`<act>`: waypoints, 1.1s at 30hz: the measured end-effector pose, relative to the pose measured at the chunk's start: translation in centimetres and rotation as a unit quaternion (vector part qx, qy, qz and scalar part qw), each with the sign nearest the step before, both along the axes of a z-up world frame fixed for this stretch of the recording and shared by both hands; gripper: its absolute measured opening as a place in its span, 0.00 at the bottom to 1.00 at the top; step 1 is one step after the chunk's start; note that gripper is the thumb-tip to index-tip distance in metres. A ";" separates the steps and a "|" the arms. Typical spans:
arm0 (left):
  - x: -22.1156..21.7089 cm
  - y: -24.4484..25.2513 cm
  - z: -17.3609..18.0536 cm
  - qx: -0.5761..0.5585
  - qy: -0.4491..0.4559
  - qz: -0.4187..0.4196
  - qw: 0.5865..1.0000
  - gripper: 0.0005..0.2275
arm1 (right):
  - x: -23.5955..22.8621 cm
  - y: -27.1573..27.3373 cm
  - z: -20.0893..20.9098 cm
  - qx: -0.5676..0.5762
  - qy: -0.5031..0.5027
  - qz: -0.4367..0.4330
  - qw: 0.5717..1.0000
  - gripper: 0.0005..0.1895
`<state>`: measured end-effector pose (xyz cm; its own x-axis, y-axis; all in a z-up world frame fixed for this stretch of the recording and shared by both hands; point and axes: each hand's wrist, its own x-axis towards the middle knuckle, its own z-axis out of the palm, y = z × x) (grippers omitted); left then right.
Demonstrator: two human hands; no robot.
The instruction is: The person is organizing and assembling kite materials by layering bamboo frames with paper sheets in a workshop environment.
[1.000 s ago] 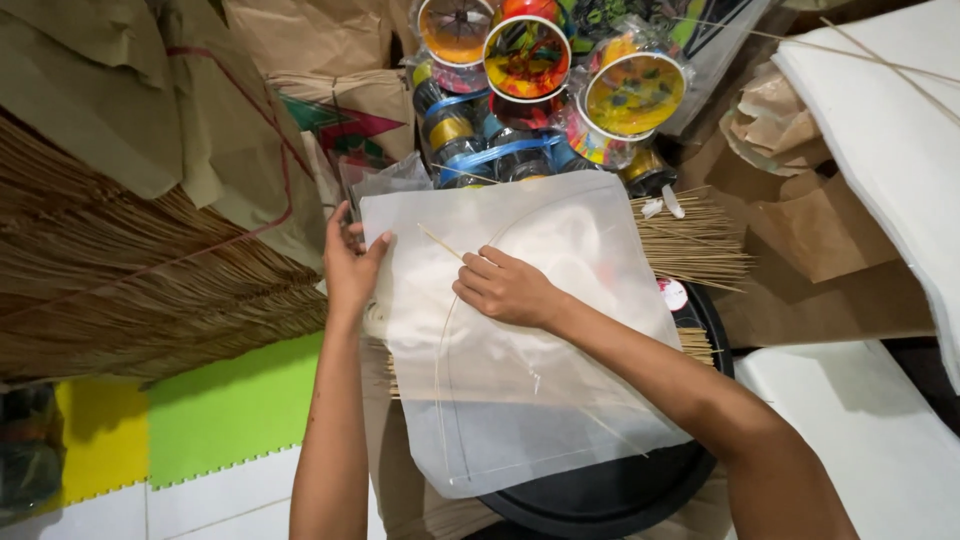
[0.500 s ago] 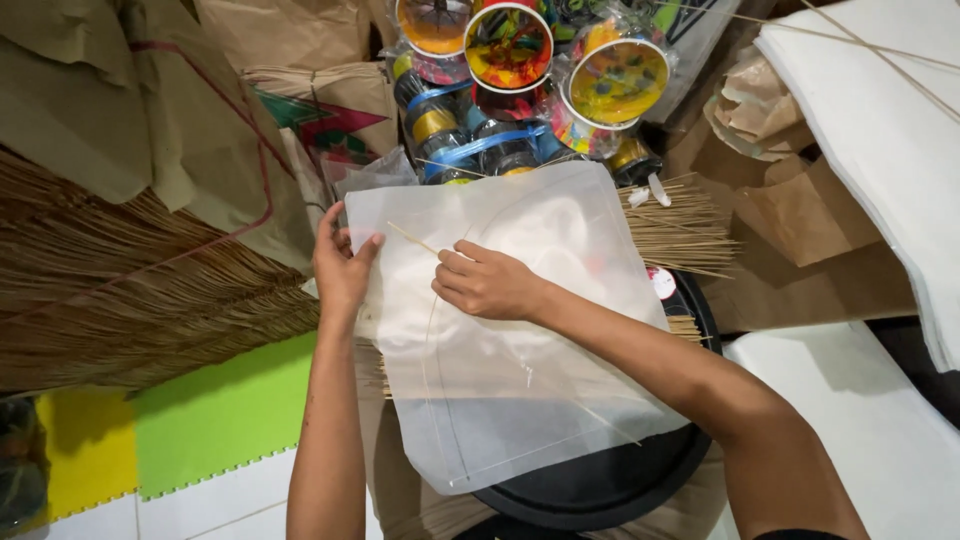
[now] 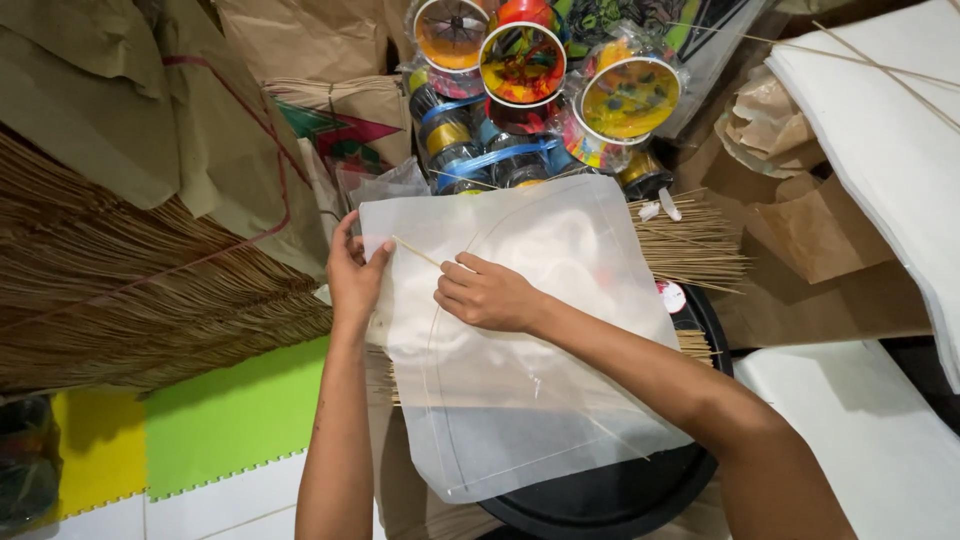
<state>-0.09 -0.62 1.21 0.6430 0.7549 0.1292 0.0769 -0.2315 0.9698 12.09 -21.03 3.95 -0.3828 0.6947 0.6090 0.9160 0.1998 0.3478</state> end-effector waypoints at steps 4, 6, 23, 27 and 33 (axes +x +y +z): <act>0.1 0.5 -0.6 -0.023 -0.016 -0.009 1.000 0.30 | 0.1 0.0 -0.6 -0.008 0.008 -0.004 1.000 0.09; 0.0 0.6 -0.9 -0.020 -0.013 -0.008 1.000 0.30 | 0.1 -0.1 -0.4 -0.014 0.010 -0.009 1.000 0.08; -0.3 0.2 -0.1 -0.007 -0.007 -0.001 1.000 0.29 | 0.0 -0.2 -0.8 -0.044 0.032 -0.027 0.998 0.05; -0.3 0.1 0.4 -0.001 0.001 0.003 1.000 0.29 | -0.2 -0.3 -0.9 -0.018 0.042 -0.033 0.998 0.06; -0.1 0.4 -0.4 0.001 0.006 0.008 1.000 0.28 | -0.3 -0.2 -0.9 -0.004 0.048 -0.036 0.998 0.06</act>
